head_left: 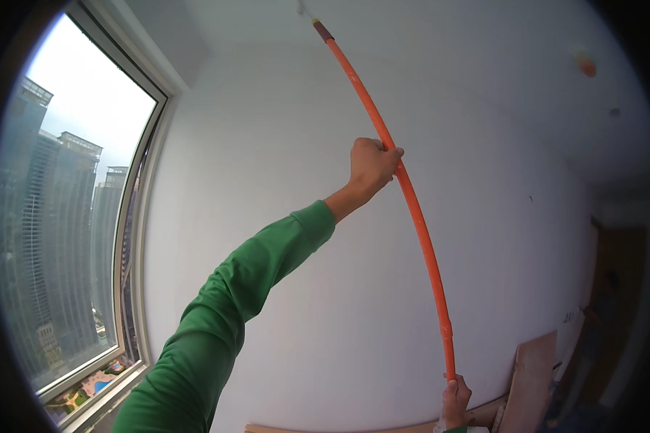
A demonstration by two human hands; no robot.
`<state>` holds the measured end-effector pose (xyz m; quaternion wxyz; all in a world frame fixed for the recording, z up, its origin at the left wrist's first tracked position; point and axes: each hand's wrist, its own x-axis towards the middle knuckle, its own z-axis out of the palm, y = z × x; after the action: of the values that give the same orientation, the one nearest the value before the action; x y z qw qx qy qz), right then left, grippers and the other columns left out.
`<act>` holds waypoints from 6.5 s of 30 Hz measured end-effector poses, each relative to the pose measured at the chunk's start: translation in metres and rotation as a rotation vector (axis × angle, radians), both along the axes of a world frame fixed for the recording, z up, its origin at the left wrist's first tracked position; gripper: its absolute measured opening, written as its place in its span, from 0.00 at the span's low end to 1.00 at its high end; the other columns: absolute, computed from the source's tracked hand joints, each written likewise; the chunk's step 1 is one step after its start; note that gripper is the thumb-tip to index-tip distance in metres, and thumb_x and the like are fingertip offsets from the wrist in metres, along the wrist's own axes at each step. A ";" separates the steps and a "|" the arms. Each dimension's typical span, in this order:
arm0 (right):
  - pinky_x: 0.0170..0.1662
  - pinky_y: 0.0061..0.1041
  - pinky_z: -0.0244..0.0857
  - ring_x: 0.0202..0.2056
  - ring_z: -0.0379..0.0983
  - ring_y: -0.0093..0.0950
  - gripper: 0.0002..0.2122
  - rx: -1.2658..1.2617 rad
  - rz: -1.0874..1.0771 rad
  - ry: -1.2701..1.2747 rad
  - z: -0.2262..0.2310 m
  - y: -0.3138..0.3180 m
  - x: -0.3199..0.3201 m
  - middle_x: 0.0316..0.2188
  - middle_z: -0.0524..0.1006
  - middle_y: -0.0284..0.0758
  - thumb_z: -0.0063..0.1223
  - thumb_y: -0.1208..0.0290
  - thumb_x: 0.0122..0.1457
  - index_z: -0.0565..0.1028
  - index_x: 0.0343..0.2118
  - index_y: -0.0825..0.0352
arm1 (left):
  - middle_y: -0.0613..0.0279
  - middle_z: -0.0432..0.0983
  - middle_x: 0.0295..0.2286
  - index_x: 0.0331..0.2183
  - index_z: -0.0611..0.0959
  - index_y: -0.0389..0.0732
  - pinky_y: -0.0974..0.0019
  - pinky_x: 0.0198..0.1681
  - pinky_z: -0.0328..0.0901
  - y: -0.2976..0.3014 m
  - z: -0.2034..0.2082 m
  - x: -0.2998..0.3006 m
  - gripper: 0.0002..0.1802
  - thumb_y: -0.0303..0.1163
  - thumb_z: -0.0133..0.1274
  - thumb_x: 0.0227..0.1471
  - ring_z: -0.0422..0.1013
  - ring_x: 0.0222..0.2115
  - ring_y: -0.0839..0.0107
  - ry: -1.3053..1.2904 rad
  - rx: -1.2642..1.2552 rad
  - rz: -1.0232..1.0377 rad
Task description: The person paints the ceiling white using a roller attached to a long orange extension pole. They repeatedly dip the roller into a paint bucket on the floor and apply paint to the ceiling surface in long strokes.
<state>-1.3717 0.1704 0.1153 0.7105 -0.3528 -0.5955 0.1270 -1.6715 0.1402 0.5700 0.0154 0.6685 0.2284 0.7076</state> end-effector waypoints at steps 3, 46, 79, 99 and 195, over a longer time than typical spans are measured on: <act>0.23 0.21 0.55 0.19 0.60 0.15 0.15 0.027 -0.046 -0.119 0.018 -0.006 -0.027 0.16 0.66 0.26 0.43 0.65 0.65 0.76 0.40 0.72 | 0.50 0.78 0.22 0.25 0.82 0.25 0.68 0.25 0.74 -0.006 0.010 -0.033 0.12 0.28 0.58 0.51 0.78 0.23 0.66 -0.024 -0.008 0.045; 0.21 0.22 0.53 0.17 0.58 0.16 0.16 -0.101 -0.048 0.100 -0.034 -0.062 0.031 0.14 0.64 0.25 0.41 0.63 0.64 0.77 0.37 0.71 | 0.47 0.76 0.18 0.20 0.74 0.26 0.64 0.16 0.72 -0.007 -0.002 0.090 0.09 0.21 0.54 0.46 0.75 0.15 0.62 0.094 -0.028 0.015; 0.23 0.28 0.62 0.16 0.66 0.26 0.14 0.181 0.001 -0.285 0.101 -0.053 -0.190 0.15 0.70 0.35 0.45 0.63 0.67 0.76 0.43 0.68 | 0.50 0.77 0.21 0.26 0.78 0.26 0.68 0.21 0.76 -0.075 0.064 -0.234 0.09 0.23 0.59 0.48 0.77 0.18 0.63 -0.222 -0.068 0.223; 0.22 0.21 0.53 0.18 0.59 0.15 0.16 -0.001 -0.005 -0.042 0.023 -0.076 -0.077 0.15 0.64 0.24 0.44 0.61 0.65 0.78 0.39 0.71 | 0.46 0.77 0.22 0.24 0.76 0.25 0.67 0.18 0.76 -0.058 0.023 -0.061 0.09 0.22 0.57 0.46 0.79 0.20 0.60 -0.015 -0.060 0.122; 0.22 0.22 0.54 0.18 0.58 0.16 0.17 0.048 -0.091 -0.057 0.031 -0.099 -0.032 0.15 0.64 0.26 0.44 0.62 0.65 0.78 0.39 0.72 | 0.51 0.77 0.17 0.18 0.80 0.28 0.69 0.19 0.74 -0.073 0.024 -0.020 0.15 0.28 0.58 0.49 0.76 0.16 0.65 -0.078 0.059 0.098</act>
<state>-1.4035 0.0716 0.1465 0.7064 -0.3661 -0.6017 0.0700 -1.6918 0.0672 0.5937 -0.0299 0.6284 0.2393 0.7395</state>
